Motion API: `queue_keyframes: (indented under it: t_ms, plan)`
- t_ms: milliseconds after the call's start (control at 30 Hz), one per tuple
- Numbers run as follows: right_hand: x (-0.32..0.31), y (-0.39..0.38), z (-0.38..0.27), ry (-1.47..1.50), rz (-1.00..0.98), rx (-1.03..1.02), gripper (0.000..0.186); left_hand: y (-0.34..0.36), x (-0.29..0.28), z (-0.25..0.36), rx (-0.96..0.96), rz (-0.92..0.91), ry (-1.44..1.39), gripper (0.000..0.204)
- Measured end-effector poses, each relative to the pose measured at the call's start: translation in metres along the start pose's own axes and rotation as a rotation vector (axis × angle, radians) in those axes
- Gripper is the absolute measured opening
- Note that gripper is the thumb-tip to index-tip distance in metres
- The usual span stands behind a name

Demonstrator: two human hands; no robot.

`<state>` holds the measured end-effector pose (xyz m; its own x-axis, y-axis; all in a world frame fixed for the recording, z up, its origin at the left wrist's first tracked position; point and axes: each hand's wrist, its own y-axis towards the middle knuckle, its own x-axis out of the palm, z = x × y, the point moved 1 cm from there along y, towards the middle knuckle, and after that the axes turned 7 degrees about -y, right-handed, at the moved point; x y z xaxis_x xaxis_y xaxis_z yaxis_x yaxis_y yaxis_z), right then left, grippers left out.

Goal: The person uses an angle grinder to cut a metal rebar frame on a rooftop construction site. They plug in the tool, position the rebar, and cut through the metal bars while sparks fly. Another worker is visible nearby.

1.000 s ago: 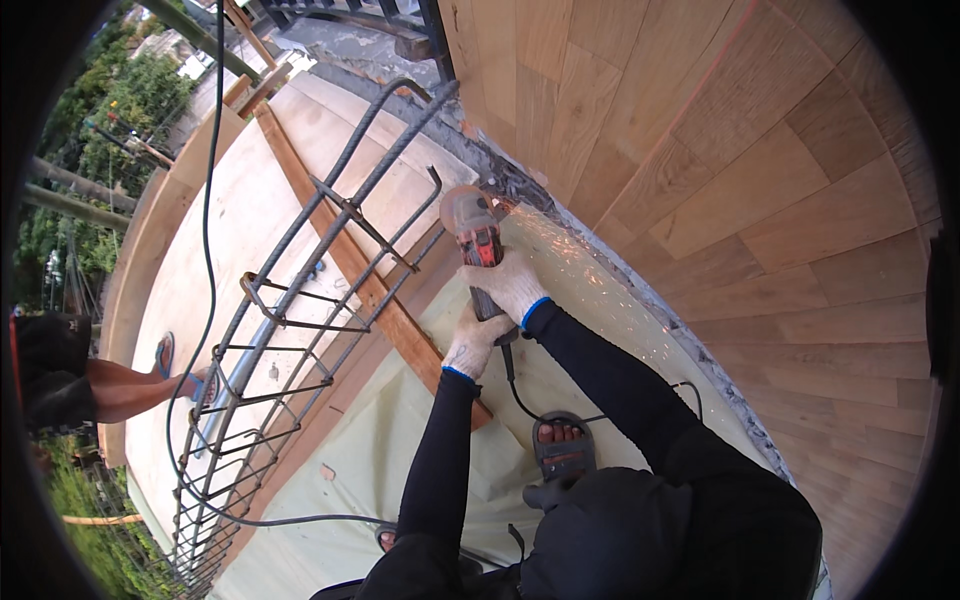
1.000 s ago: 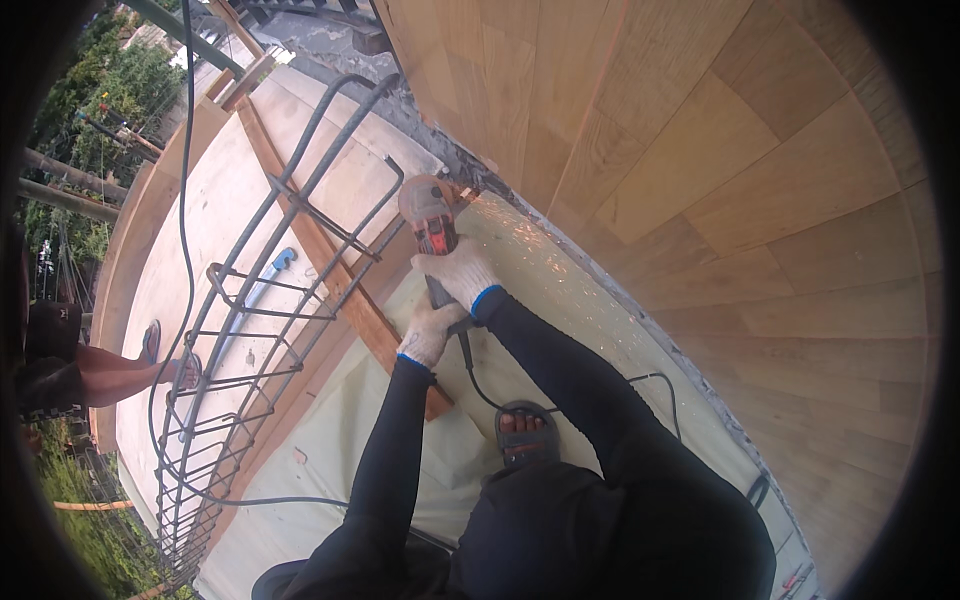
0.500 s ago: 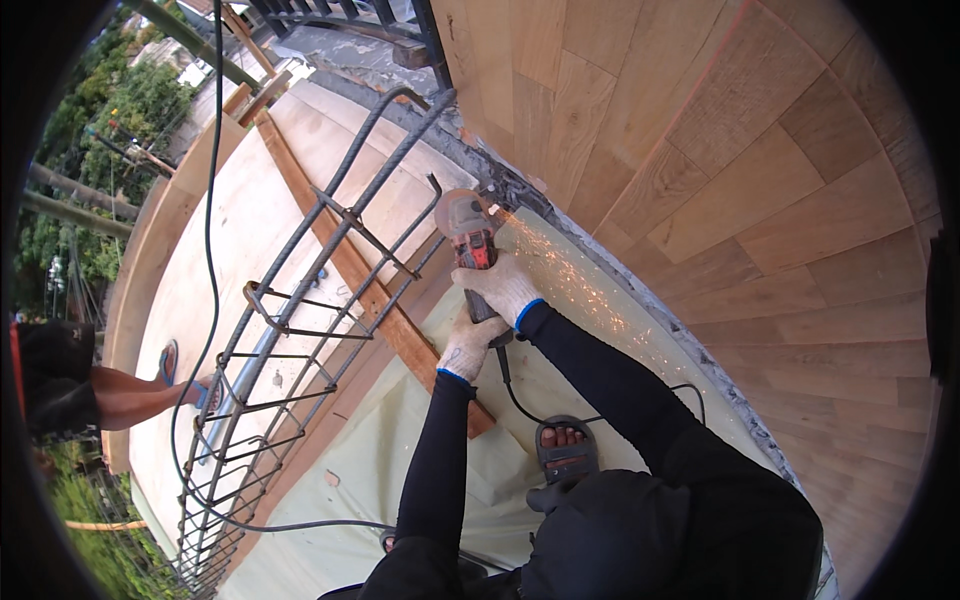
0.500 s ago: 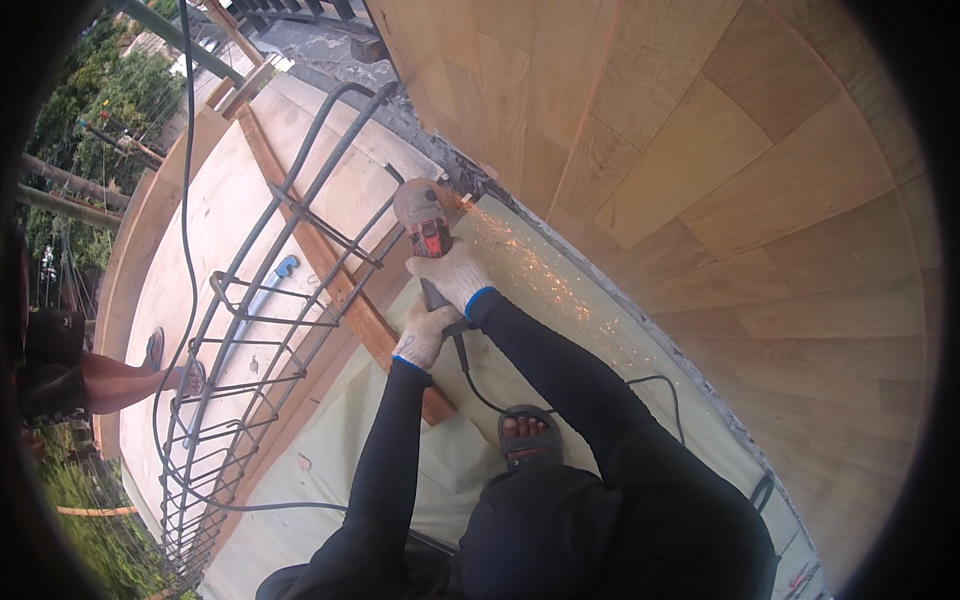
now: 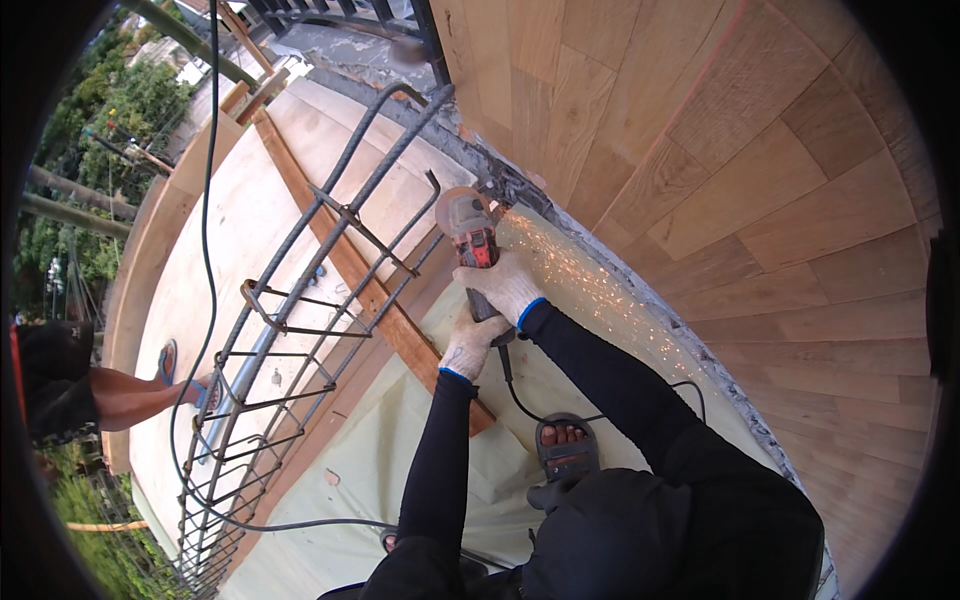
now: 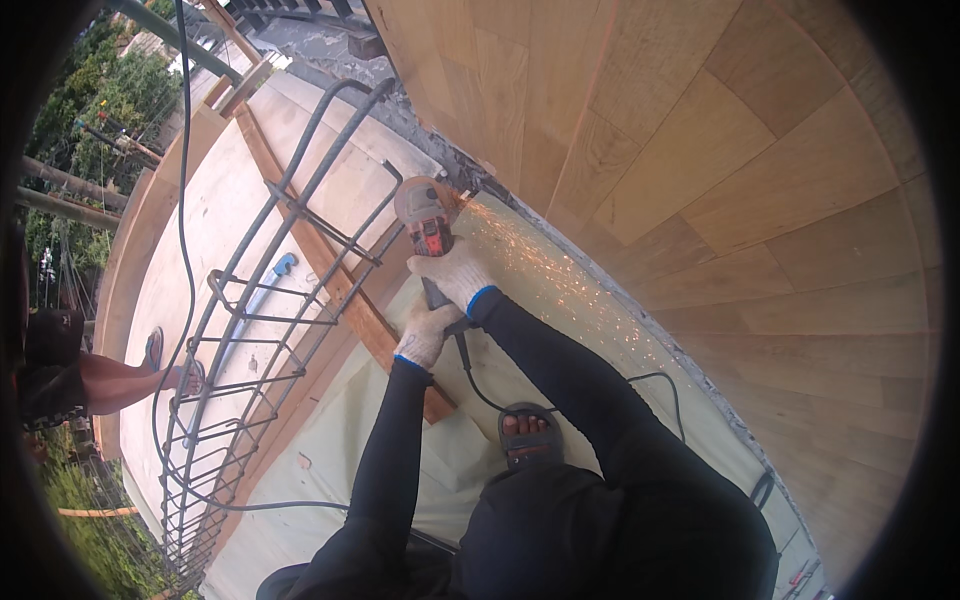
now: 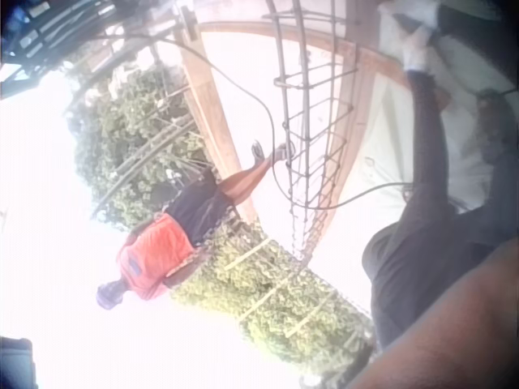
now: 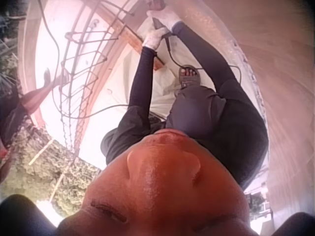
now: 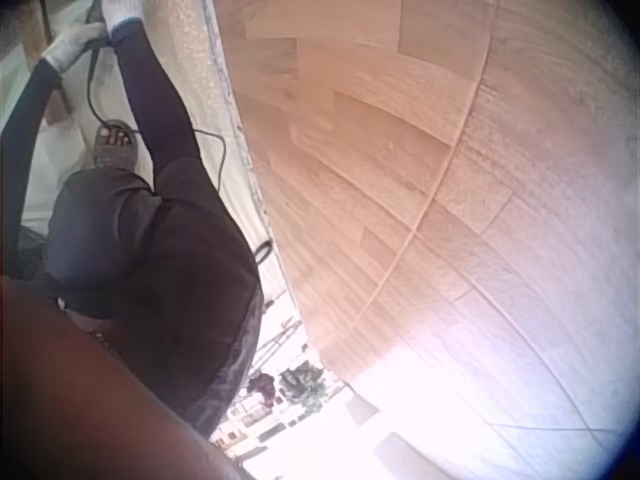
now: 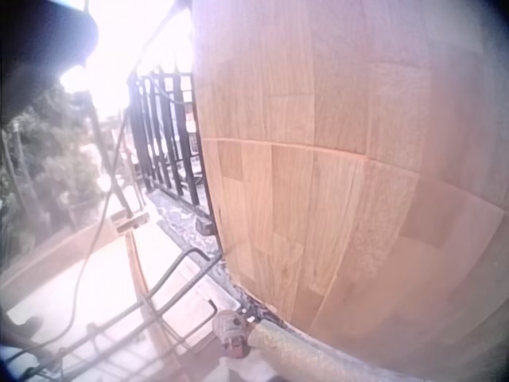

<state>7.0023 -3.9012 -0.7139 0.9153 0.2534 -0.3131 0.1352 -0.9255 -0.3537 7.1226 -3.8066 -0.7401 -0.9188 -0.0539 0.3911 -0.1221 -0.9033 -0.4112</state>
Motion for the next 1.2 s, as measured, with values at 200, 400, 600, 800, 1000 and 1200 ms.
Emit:
queue_keyframes:
  t_ms: [200,400,600,800,1000,1200]
  plan:
    - [-0.002,0.000,0.004,-0.012,0.014,-0.002,0.071,0.004,0.000,-0.007,-0.017,-0.011,-0.005,0.066]
    - [-0.004,-0.004,0.001,0.002,0.004,0.001,0.071,0.002,-0.001,-0.009,-0.018,-0.016,-0.020,0.067]
    - [-0.004,-0.003,-0.001,-0.009,-0.020,0.003,0.072,0.002,0.000,-0.008,-0.022,0.007,-0.016,0.067]
    - [-0.002,0.002,-0.001,-0.031,-0.002,-0.018,0.074,0.003,-0.001,-0.003,-0.010,-0.015,-0.032,0.068]
    - [-0.001,0.004,-0.003,-0.057,0.000,-0.025,0.075,0.005,-0.002,-0.003,0.019,0.004,-0.048,0.064]
    - [0.000,0.002,-0.003,-0.050,0.007,-0.002,0.074,0.003,-0.001,-0.001,-0.006,-0.013,-0.025,0.069]
